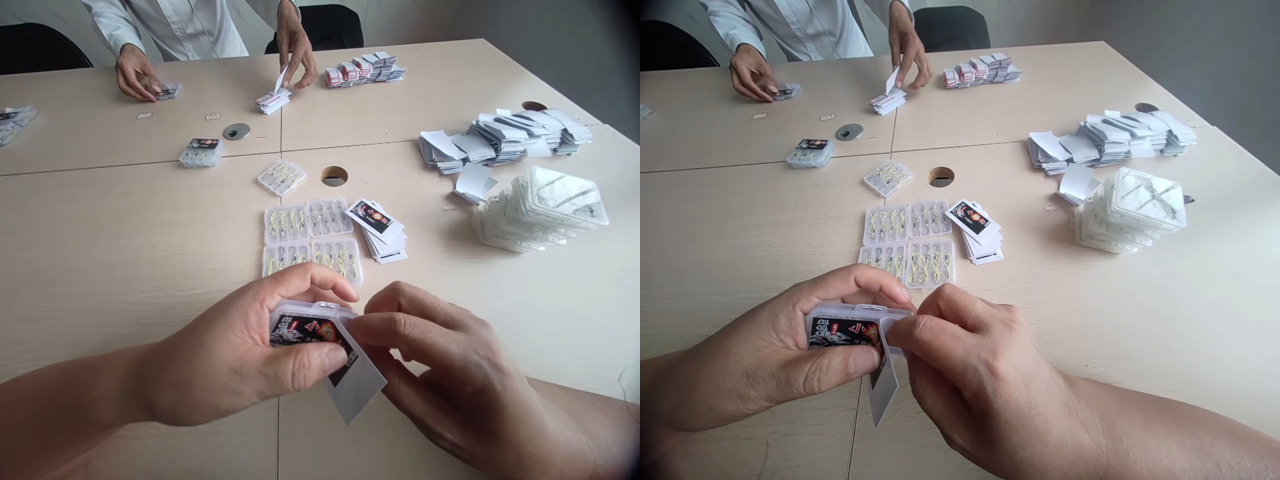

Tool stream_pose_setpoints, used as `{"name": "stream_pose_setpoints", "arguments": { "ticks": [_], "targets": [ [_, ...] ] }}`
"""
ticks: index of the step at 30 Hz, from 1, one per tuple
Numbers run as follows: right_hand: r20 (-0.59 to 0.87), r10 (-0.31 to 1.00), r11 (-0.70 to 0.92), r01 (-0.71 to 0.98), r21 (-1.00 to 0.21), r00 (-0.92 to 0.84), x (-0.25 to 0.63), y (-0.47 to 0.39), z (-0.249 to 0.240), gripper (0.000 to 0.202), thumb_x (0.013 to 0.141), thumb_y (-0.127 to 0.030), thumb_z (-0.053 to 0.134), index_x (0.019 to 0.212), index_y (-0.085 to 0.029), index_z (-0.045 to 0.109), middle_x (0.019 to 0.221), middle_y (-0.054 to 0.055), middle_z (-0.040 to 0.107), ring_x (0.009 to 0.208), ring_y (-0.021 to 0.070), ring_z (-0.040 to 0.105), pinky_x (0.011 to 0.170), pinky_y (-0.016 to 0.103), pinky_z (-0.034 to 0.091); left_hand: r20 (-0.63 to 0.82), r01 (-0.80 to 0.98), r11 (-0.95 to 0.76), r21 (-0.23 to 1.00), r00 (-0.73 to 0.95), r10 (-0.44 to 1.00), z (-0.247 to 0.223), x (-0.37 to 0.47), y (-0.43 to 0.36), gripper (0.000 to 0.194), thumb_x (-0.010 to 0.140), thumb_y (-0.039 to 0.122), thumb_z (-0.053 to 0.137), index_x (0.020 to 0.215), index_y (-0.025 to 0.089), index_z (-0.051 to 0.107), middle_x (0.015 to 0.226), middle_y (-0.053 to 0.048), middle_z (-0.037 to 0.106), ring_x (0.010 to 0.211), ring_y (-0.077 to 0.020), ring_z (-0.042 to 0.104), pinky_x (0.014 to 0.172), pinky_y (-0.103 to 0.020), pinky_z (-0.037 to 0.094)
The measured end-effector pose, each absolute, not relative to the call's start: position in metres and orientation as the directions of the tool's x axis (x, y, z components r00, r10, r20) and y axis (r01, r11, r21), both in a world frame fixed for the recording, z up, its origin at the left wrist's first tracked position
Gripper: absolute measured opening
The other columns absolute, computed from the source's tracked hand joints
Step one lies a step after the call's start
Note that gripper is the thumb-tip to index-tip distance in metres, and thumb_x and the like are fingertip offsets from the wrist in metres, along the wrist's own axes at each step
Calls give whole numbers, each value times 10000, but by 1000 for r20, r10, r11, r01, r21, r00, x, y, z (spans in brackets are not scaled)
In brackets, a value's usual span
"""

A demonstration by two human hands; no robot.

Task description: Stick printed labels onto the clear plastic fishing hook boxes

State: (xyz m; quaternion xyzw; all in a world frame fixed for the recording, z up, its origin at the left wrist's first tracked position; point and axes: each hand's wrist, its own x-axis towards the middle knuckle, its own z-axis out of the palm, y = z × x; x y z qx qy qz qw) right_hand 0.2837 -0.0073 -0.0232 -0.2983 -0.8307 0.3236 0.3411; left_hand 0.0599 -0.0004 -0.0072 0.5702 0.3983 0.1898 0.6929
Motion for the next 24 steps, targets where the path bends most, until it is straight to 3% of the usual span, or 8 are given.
{"name": "stream_pose_setpoints", "arguments": {
  "ticks": [10,24],
  "targets": [
    [368,726,622,326,-712,-582,286,-8,-23,210,861,1,529,952,-127,669,770,3,611,610,70,527,537,166,445,-331,191,271,943,562,757,-7,61,1,136,953,336,661,1078,363,614,856,85,611,735,-73,534,669,-132,470],
    [343,721,631,365,-684,-602,286,-10,-30,199,920,-19,538,1024,-171,615,872,1,612,657,75,538,554,181,437,-325,134,304,943,569,756,-5,60,-1,243,936,286,664,1153,351,576,892,58,623,750,-106,554,672,-186,495]
  ]
}}
